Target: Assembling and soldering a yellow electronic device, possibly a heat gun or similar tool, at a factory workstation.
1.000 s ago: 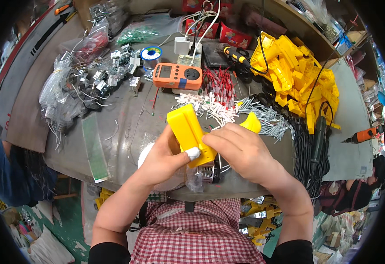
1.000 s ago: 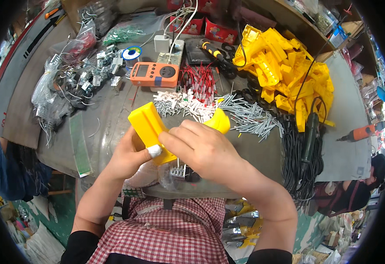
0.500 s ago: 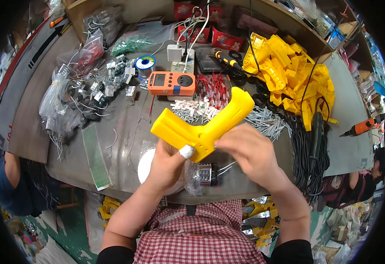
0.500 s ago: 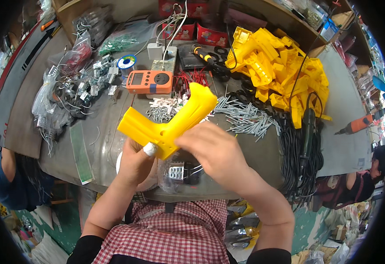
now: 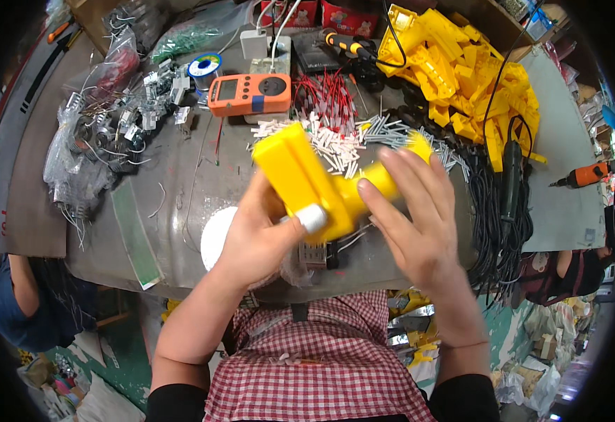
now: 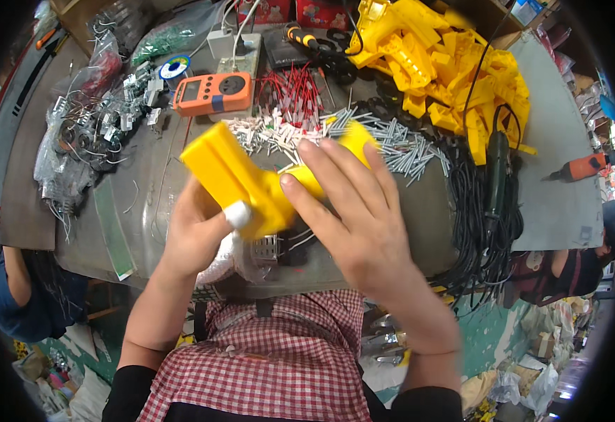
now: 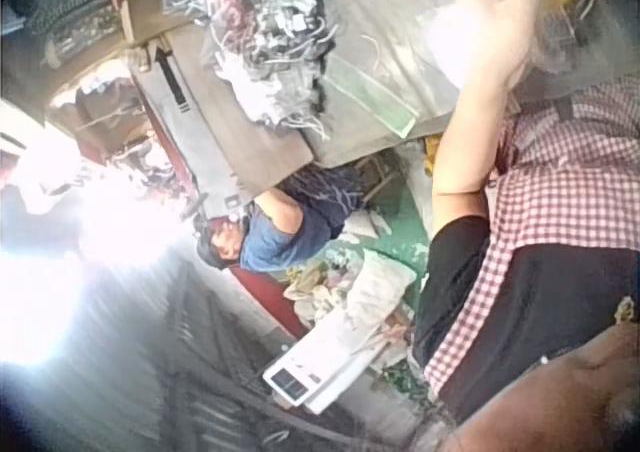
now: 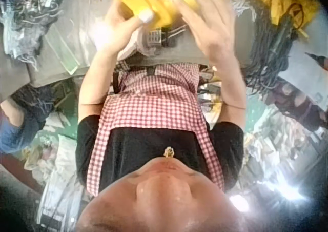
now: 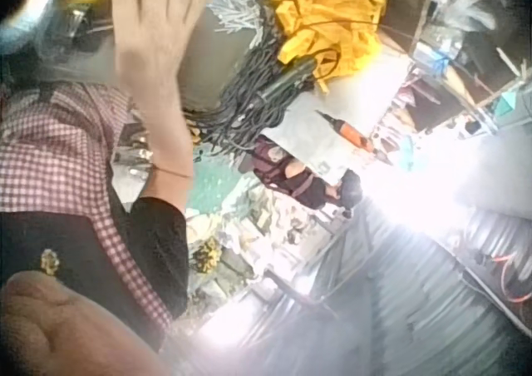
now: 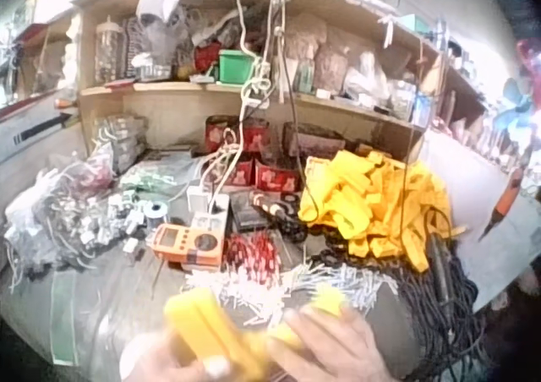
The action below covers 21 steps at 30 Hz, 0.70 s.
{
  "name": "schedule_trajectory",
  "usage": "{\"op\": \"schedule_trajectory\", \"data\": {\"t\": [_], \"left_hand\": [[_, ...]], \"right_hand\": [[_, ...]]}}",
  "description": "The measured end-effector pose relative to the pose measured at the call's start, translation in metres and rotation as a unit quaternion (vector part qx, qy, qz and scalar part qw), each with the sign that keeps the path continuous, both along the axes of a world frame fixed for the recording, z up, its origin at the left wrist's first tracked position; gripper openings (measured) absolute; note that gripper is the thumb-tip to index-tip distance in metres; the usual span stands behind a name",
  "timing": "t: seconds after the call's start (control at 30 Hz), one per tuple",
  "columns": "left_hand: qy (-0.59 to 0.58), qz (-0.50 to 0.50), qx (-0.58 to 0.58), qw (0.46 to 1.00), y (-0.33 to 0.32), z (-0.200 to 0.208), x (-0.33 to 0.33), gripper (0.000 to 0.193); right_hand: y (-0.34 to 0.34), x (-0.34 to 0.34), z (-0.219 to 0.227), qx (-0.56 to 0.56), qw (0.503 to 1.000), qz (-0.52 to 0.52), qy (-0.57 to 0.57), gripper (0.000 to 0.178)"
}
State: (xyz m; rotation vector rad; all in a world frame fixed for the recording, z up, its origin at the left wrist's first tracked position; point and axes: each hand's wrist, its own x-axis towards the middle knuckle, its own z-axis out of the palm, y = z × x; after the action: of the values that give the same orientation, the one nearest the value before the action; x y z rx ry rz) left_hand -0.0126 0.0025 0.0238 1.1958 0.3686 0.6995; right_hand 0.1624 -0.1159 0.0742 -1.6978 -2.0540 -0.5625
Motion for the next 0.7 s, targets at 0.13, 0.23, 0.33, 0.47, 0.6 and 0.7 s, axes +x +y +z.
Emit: {"op": "schedule_trajectory", "data": {"t": [0.13, 0.23, 0.33, 0.47, 0.6, 0.7], "left_hand": [[0.002, -0.086, -0.119, 0.989, -0.006, 0.006, 0.000, 0.072], [0.234, -0.110, 0.502, 0.825, -0.009, -0.025, -0.005, 0.087], [0.260, -0.059, 0.575, 0.774, -0.024, -0.046, -0.001, 0.072], [0.295, -0.057, 0.558, 0.774, -0.020, -0.037, -0.002, 0.063], [0.278, -0.066, 0.539, 0.792, -0.019, -0.036, 0.003, 0.065], [0.281, -0.063, 0.546, 0.786, -0.017, -0.037, 0.001, 0.067]], "right_hand": [[-0.010, 0.020, 0.012, -0.154, 0.987, 0.053, 0.003, 0.047], [-0.023, 0.019, 0.005, -0.125, 0.986, 0.005, 0.114, 0.054], [-0.036, 0.002, -0.033, -0.177, 0.902, 0.077, 0.387, 0.058], [-0.054, 0.018, -0.079, -0.151, 0.960, -0.006, 0.237, 0.057], [-0.066, 0.035, -0.076, -0.222, 0.951, -0.085, 0.199, 0.054], [-0.060, 0.029, -0.048, -0.249, 0.956, -0.068, 0.140, 0.052]]}}
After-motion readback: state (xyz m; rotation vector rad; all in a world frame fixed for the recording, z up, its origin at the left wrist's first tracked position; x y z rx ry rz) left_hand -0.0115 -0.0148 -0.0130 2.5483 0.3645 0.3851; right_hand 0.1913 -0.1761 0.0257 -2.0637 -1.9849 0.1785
